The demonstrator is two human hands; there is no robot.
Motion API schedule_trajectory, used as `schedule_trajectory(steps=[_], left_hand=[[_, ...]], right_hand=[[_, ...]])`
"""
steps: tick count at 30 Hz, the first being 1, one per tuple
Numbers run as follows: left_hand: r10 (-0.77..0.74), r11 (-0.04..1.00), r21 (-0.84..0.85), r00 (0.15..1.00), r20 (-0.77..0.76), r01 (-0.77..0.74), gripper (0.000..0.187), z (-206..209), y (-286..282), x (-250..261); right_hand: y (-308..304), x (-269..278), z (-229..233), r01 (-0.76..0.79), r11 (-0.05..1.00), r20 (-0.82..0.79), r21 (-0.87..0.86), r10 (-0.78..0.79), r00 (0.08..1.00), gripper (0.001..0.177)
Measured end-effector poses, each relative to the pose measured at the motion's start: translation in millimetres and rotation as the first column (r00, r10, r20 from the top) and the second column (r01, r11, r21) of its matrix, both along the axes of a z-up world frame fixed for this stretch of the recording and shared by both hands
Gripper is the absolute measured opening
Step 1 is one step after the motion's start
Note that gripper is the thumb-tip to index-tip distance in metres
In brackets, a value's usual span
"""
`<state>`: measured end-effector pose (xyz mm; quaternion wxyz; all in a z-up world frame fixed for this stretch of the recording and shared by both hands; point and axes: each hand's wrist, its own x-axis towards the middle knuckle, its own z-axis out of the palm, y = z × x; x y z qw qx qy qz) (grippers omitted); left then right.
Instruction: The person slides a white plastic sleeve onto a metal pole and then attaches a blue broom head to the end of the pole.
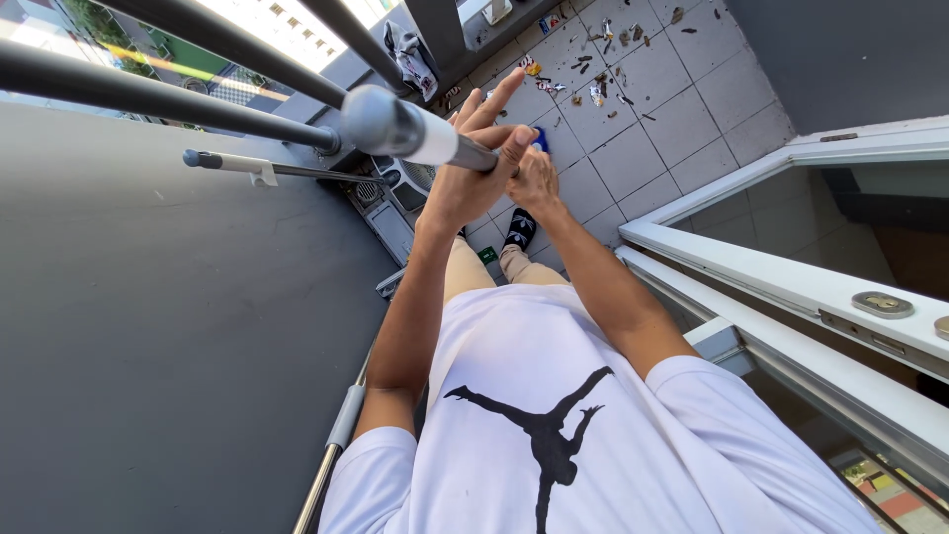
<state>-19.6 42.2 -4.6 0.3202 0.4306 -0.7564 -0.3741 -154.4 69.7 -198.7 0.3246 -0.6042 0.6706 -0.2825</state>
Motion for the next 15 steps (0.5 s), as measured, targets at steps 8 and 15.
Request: schedule_trajectory(steps=[8, 15], left_hand=[[-0.092, 0.987, -0.118, 0.983, 0.157, 0.111, 0.058, 21, 8, -5], [-0.103, 0.995, 0.03, 0.985, 0.136, 0.1, 0.06, -35, 4, -8]], right_hand=[[16, -32, 37, 0.041, 0.977, -0.083, 0.208, -0.024, 0.996, 0.039], [29, -53, -12, 0.068, 0.983, -0.336, 0.173, -0.006, 0.942, 0.022]])
